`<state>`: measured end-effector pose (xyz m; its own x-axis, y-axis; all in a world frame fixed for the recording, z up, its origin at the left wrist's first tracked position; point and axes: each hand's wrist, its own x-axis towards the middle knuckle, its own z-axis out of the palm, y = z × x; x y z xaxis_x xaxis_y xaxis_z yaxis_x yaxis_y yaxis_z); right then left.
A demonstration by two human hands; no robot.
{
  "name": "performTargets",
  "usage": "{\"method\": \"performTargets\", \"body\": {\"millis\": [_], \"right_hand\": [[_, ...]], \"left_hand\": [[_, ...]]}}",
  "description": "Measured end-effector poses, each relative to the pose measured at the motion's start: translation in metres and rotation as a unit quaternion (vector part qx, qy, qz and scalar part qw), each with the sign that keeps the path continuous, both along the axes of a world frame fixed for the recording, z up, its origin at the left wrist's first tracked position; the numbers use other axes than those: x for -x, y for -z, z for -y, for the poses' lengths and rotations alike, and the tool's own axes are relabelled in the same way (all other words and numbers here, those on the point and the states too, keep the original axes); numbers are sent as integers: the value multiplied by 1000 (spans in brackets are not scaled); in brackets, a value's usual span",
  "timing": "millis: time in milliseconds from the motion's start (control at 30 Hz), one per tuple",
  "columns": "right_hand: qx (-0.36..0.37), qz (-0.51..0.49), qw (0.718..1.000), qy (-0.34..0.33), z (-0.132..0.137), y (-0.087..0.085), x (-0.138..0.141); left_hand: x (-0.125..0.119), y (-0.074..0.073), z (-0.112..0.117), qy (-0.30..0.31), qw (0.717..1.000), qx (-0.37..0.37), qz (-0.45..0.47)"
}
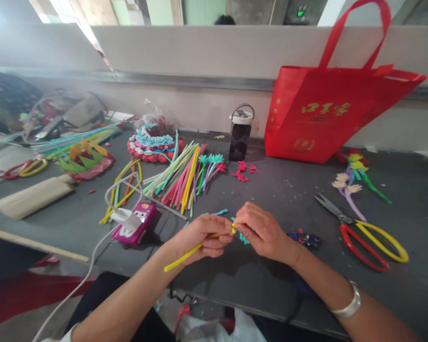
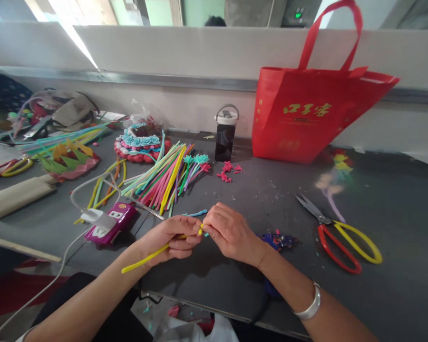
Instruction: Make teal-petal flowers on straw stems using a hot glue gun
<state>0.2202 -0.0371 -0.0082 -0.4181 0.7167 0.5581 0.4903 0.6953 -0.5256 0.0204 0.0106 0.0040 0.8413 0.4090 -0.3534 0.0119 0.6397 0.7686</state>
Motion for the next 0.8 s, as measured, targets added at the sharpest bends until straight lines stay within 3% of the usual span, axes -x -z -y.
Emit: {"method": "performTargets", "body": {"millis": [100, 167, 233, 300, 333, 367, 433, 500, 567, 667, 700, 733, 800], "right_hand": [[26, -40, 999, 24, 0, 1, 2], [61, -61, 995, 59, 0, 2, 3], [96, -69, 988, 95, 1, 2, 6], [121, -71, 984, 112, 2, 0, 8], [130, -70, 983, 112, 2, 0, 9], [136, -69, 982, 112, 3, -1, 10], [142, -67, 982, 109, 3, -3, 10], [141, -67, 982, 105, 3, -4, 10], [128, -72, 985, 90, 4, -5, 10], [85, -72, 993, 40, 5, -6, 9], [65, -65, 996, 23, 6, -6, 9], [42, -53, 998, 11, 7, -5, 9], [-4, -27, 1000, 1, 8, -5, 9]], "left_hand": [[-3, -1, 1, -22, 999, -29, 2], [-5, -2, 4, -65, 983, -167, -45], [-7, -2, 8, -107, 914, -379, -102], [-7, 0, 10, -130, 802, -566, -142], [-6, 2, 12, -133, 755, -624, -152], [-6, 3, 12, -132, 725, -658, -155], [-5, 3, 13, -125, 713, -675, -146], [-5, 1, 12, -132, 735, -653, -125], [-6, -2, 10, -149, 793, -579, -116], [-5, -4, 6, -126, 939, -307, -96], [-4, -3, 4, -99, 972, -197, -77], [-3, -2, 3, -70, 991, -102, -53], [-2, 0, 0, -20, 1000, 23, -5]]}}
